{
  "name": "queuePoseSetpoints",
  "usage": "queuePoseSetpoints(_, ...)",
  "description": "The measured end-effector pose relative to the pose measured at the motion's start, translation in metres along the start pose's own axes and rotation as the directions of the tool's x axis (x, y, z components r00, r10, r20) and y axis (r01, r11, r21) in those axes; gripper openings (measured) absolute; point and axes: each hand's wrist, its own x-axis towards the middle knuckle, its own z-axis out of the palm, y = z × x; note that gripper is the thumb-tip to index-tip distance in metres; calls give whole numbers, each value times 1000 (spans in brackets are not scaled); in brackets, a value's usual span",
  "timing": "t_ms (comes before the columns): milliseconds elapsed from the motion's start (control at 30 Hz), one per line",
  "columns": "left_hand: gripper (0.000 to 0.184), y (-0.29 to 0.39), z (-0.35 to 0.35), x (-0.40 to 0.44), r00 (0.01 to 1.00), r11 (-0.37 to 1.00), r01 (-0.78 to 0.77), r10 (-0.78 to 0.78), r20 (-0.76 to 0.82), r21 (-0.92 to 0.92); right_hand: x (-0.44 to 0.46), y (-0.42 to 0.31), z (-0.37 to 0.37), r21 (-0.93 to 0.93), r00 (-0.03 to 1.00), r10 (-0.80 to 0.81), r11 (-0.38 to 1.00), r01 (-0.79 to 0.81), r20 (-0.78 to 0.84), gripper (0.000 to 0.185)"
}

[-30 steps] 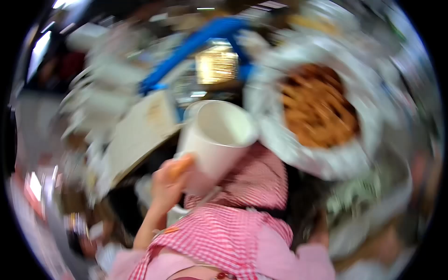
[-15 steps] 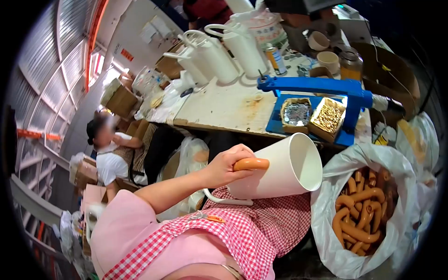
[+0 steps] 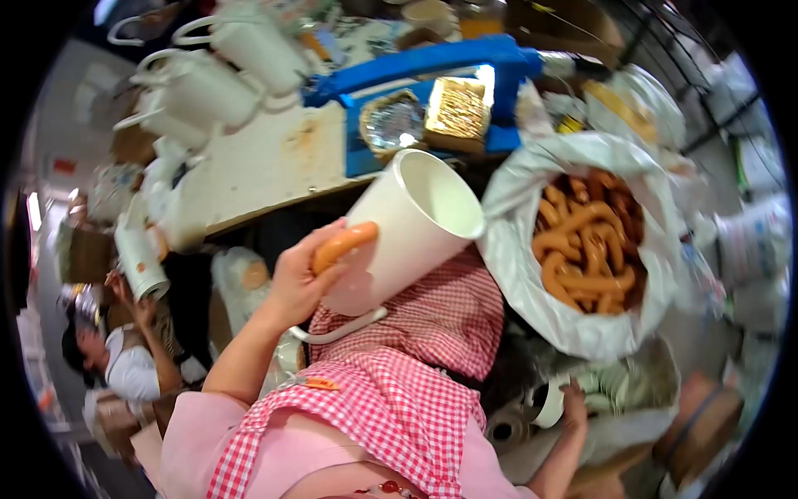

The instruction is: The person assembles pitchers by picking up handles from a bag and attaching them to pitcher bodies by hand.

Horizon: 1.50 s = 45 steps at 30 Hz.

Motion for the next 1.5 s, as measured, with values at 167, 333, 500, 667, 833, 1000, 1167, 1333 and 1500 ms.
queuePoseSetpoints(167, 49, -10, -12, -7, 999, 996, 36, -36, -7, -81, -130, -250, 10, -327, 911, -192, 890, 319, 366, 52)
queuePoseSetpoints(333, 41, -16, -16, -22, 980, 982, -184, 180, -80, -50, -150, -398, 156, 62, 534, -785, 578, 814, 313, 81)
queuePoseSetpoints(500, 40, -21, -23, -30, 982, 983, -159, 148, -117, -92, -104, -420, 282, -236, -1, -872, -134, 963, 489, 72)
queuePoseSetpoints(667, 47, -34, -31, -32, 986, 985, -143, 133, -104, -94, -106, -429, 277, -211, 29, -817, -114, 971, 575, 68)
queuePoseSetpoints(833, 47, -38, -25, -30, 989, 987, -115, 104, -101, -115, -106, -428, 291, -267, 62, -809, -120, 956, 585, 61)
queuePoseSetpoints(1000, 46, -36, -23, -33, 997, 995, -66, 63, -41, -68, -111, -426, 300, -293, 115, -802, -77, 953, 586, 51)
queuePoseSetpoints(1167, 40, -41, -13, -37, 989, 992, -114, 110, -97, -44, -116, -425, 313, -345, 156, -802, -66, 936, 577, 45)
queuePoseSetpoints(1333, 37, -38, -10, -44, 985, 992, -128, 126, -115, -12, -122, -425, 325, -362, 245, -808, 43, 931, 535, 33)
queuePoseSetpoints(1500, 42, -27, 2, -44, 994, 993, -50, 61, -96, 109, -119, -430, 340, -474, 360, -800, 108, 874, 480, 27)
